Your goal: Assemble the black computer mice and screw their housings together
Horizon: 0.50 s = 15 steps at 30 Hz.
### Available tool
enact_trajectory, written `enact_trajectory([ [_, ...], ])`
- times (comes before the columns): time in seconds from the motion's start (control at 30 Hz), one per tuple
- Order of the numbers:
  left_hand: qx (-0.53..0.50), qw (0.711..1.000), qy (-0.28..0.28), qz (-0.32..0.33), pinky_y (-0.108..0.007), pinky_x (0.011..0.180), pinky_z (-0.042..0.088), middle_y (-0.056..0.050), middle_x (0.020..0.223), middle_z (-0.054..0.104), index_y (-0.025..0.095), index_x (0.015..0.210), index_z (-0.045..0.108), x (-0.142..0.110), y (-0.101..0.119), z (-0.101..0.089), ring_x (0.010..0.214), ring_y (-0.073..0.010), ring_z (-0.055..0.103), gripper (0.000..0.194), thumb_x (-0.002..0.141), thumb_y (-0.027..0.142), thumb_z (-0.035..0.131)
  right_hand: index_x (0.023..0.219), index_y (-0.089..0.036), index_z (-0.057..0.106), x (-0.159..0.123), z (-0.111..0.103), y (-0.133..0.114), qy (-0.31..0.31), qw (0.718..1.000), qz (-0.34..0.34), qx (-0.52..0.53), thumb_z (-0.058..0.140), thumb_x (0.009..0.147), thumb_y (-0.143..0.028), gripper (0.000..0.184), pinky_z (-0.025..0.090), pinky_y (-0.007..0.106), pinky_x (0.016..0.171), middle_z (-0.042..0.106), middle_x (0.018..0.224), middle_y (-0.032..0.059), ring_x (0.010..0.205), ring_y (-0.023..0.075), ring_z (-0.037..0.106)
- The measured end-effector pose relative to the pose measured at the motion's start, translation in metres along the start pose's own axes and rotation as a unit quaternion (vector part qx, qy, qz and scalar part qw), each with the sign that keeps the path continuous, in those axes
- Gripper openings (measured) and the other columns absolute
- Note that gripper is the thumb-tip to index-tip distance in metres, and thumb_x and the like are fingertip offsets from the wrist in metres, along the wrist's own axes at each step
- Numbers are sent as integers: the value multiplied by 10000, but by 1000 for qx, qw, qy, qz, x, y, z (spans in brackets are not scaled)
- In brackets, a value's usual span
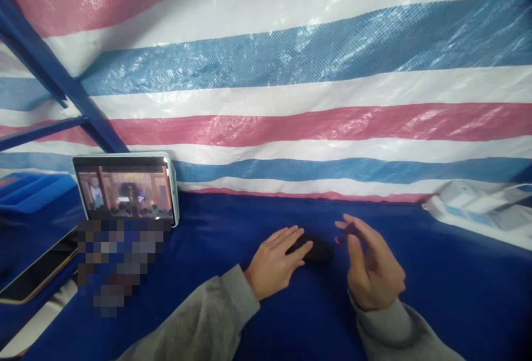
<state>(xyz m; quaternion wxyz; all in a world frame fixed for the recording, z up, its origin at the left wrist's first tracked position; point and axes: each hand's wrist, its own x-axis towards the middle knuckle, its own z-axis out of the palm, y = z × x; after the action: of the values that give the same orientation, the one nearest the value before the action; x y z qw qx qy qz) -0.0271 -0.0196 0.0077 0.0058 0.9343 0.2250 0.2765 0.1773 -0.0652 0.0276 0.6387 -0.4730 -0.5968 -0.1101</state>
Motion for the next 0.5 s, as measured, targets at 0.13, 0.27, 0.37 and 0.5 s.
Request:
enact_trajectory([
  [0.13,0,1000,-3,0,-469,1125,459,-158,1422,560,177,1372,544,0,0,-1,1376,-264,495,364,1018,237,488,1258,-248,651,3,1,-4,29,998,-43,-22,710,779,-11,537,617,359,726,743,1057,54,863,204,727],
  [0.27,-4,1000,-4,-1,-462,1132,453,-153,1432,552,176,1371,545,0,1,-2,1387,-257,482,364,1014,229,496,1259,-244,649,4,0,-6,16,999,-36,-30,691,810,-47,491,614,376,742,746,1047,59,885,218,724],
  [0.37,-5,1000,-6,-7,-462,1134,453,-143,1441,547,184,1374,544,0,1,-2,1388,-251,481,368,1012,234,503,1297,-238,624,4,-1,-7,-2,1000,2,-9,625,858,-49,478,615,385,733,739,1107,74,845,210,733],
  [0.5,-3,1000,-6,-2,-469,1131,455,-142,1437,551,187,1372,548,0,1,-1,1387,-257,483,365,1014,233,500,1224,-251,667,4,0,-5,32,998,-39,-34,704,801,-51,469,616,383,740,748,1028,52,865,216,726],
])
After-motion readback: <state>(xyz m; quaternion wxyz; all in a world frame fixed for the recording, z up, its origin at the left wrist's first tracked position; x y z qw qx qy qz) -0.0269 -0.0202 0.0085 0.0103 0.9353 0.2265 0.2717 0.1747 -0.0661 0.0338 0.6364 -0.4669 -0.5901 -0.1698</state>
